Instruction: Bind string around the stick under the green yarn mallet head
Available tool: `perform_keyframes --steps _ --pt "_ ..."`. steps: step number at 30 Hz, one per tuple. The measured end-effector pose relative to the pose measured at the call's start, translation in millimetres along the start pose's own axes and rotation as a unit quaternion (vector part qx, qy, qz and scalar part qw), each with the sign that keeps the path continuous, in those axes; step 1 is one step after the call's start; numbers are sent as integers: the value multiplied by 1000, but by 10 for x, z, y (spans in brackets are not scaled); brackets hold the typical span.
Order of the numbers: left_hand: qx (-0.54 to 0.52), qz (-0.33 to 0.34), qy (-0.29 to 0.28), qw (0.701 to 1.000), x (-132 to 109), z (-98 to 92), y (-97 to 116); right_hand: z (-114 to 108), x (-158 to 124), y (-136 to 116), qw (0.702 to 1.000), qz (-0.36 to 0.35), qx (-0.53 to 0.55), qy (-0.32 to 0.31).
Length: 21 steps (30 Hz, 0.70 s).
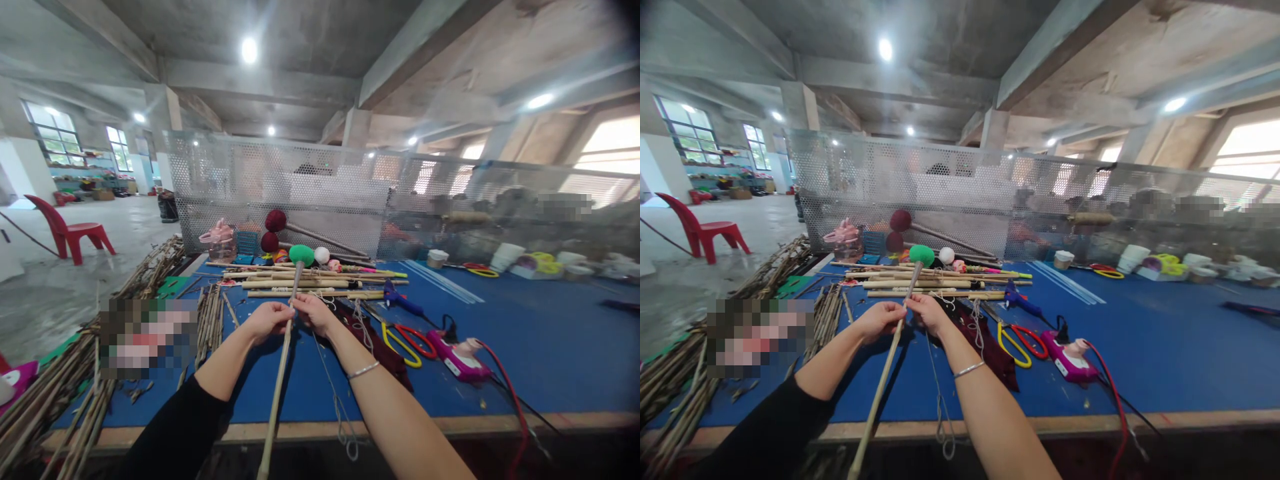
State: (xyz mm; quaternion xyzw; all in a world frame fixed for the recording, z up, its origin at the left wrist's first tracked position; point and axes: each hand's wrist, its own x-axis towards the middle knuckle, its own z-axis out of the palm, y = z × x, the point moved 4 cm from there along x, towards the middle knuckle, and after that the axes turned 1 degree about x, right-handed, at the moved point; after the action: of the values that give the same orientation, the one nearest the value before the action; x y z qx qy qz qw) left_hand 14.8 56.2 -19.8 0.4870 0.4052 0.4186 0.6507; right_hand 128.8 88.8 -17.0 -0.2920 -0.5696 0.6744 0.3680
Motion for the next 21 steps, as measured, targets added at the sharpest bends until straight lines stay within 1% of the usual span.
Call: perform_keyframes --steps 3,5,8,11,13,15,17,19,21 --pt "-46 -19 -54 997 -31 60 20 28 0 -17 999 -11 30 -29" --pt "-45 -36 -63 996 -44 74 4 44 2 -25 999 -19 27 -34" --pt "5 -38 -26 999 -42 48 -28 35 8 -29 1000 -27 -9 -8" --pt "60 -9 12 998 -21 22 -30 15 11 -30 998 -31 -48 15" --pt "62 13 16 998 -5 22 -14 11 11 -33 999 -32 -40 12" --pt "36 30 2 999 0 37 13 9 7 -40 999 -32 -7 2" --pt "5 31 -30 999 -10 67 41 12 -1 -45 999 -25 28 -16" --pt "-16 16 -61 998 -31 100 55 16 -8 -48 998 -17 47 -30" --pt "-23 -6 -70 997 -46 112 49 14 -9 -53 998 -22 50 -30"
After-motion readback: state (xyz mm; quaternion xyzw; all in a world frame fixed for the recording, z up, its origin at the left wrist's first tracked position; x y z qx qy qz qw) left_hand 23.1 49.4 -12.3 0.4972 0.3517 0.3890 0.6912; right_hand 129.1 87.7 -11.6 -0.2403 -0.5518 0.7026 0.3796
